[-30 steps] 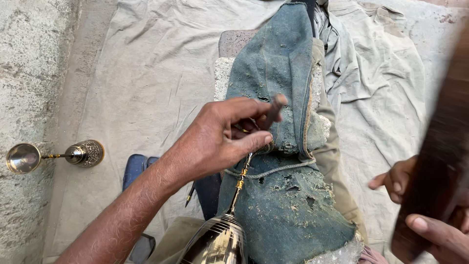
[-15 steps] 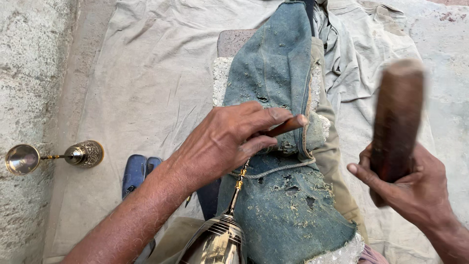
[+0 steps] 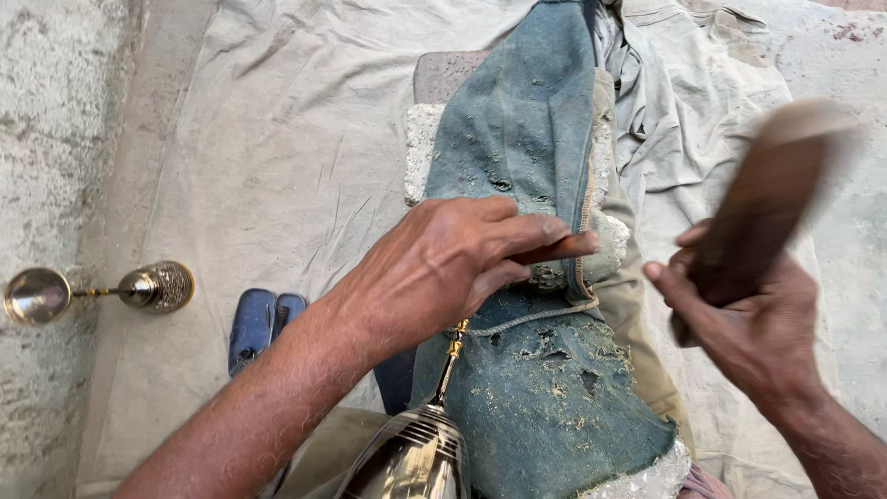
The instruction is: The person sits on the ground with a brass bell-shaped object clamped in a cloth pad on their lap. They hold a small steel punch against the brass surface and strike it repeatedly with a wooden mallet, repositioning the punch around the bell, then rotate the bell and continue hammering different areas.
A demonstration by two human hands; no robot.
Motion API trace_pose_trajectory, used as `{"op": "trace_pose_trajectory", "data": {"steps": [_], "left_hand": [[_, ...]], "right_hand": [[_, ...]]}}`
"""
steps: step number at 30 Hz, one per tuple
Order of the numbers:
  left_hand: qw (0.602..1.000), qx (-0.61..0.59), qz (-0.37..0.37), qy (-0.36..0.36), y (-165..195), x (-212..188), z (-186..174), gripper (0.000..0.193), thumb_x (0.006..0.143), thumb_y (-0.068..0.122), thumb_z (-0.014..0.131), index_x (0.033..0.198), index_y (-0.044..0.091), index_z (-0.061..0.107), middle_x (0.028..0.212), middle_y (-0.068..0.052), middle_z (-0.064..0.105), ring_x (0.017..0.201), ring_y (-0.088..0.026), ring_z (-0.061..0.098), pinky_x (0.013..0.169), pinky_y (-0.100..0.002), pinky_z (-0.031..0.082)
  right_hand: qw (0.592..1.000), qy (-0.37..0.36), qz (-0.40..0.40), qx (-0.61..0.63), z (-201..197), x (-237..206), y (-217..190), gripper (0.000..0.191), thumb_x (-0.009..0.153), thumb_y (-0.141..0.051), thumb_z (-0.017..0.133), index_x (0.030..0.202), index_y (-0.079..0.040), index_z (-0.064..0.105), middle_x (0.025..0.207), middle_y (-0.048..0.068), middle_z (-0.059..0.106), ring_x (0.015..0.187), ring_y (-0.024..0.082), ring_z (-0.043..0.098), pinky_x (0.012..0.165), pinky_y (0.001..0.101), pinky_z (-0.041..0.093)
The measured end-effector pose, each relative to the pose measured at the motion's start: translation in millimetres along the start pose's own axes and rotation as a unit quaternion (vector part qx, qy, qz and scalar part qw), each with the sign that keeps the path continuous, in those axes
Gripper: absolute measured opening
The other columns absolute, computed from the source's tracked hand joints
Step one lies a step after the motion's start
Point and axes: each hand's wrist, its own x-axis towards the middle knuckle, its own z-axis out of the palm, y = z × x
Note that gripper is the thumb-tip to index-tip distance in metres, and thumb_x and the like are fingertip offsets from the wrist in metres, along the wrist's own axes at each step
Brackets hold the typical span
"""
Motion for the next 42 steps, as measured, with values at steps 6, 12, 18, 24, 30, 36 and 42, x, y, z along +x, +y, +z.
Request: {"op": "trace_pose_trajectory", "data": {"steps": [6, 12, 18, 24, 30, 36, 42], "left_hand": [[0.999, -0.048, -0.008, 0.008, -7.4, -1.5, 0.4, 0.053, 0.081, 0.014, 0.081, 0.131, 0.014, 0.065, 0.108, -0.007, 0.074, 0.095, -0.028, 0.073, 0.083, -0.04, 0.06], [0.997, -0.074, 0.022, 0.022, -18.0, -5.0, 4.6, 0.054, 0.079, 0.014, 0.082, 0.131, 0.012, 0.066, 0.114, -0.007, 0.076, 0.101, -0.027, 0.074, 0.087, -0.039, 0.061], [0.995, -0.085, 0.044, 0.029, -30.1, -11.5, 8.5, 0.049, 0.083, 0.018, 0.082, 0.13, 0.015, 0.068, 0.11, -0.003, 0.078, 0.095, -0.021, 0.077, 0.084, -0.034, 0.063], [0.986, -0.148, 0.029, 0.064, -34.6, -22.0, 8.9, 0.046, 0.086, 0.015, 0.084, 0.129, 0.019, 0.07, 0.104, 0.0, 0.078, 0.09, -0.013, 0.076, 0.081, -0.029, 0.066], [0.986, -0.12, -0.012, 0.117, -24.7, -18.2, 21.9, 0.05, 0.084, 0.018, 0.085, 0.131, 0.018, 0.066, 0.104, -0.001, 0.075, 0.085, -0.011, 0.075, 0.077, -0.027, 0.067], [0.993, -0.017, -0.016, 0.116, -13.3, -16.5, 24.6, 0.05, 0.087, 0.021, 0.082, 0.133, 0.016, 0.063, 0.095, -0.004, 0.073, 0.082, -0.018, 0.073, 0.072, -0.035, 0.061], [0.993, -0.018, -0.011, 0.116, -13.2, -13.3, 23.9, 0.047, 0.086, 0.021, 0.083, 0.129, 0.016, 0.066, 0.094, -0.004, 0.074, 0.079, -0.016, 0.073, 0.071, -0.032, 0.062]], "right_hand": [[0.994, -0.04, 0.021, -0.103, -8.3, 2.0, 4.7, 0.038, 0.086, -0.025, 0.082, 0.118, -0.008, 0.07, 0.081, 0.008, 0.07, 0.056, 0.017, 0.068, 0.057, 0.0368, 0.062], [0.996, -0.032, 0.012, -0.086, -9.0, -0.2, 6.7, 0.037, 0.082, -0.023, 0.082, 0.114, -0.008, 0.07, 0.081, 0.007, 0.074, 0.065, 0.016, 0.071, 0.065, 0.035, 0.063], [0.99, 0.0, -0.028, -0.141, -12.6, -5.2, 5.0, 0.035, 0.085, -0.022, 0.083, 0.113, -0.006, 0.071, 0.082, 0.009, 0.074, 0.069, 0.017, 0.072, 0.069, 0.0359, 0.063], [0.97, -0.027, -0.129, -0.202, -19.8, -6.4, -6.7, 0.046, 0.074, -0.015, 0.088, 0.113, 0.0, 0.069, 0.087, 0.01, 0.074, 0.073, 0.017, 0.073, 0.065, 0.0357, 0.061], [0.974, 0.001, -0.02, 0.228, -31.7, 0.9, -7.2, 0.051, 0.08, -0.005, 0.08, 0.122, -0.013, 0.051, 0.09, 0.003, 0.065, 0.09, 0.013, 0.072, 0.082, 0.0334, 0.066], [0.996, -0.085, -0.011, 0.037, -43.4, 0.5, -9.1, 0.051, 0.081, -0.002, 0.083, 0.124, -0.004, 0.055, 0.082, 0.013, 0.066, 0.076, 0.021, 0.077, 0.067, 0.0413, 0.063], [0.919, -0.181, 0.049, -0.346, -50.4, 21.2, -24.0, 0.037, 0.077, -0.024, 0.09, 0.104, -0.013, 0.069, 0.065, 0.003, 0.067, 0.056, 0.014, 0.069, 0.057, 0.0329, 0.062]]}}
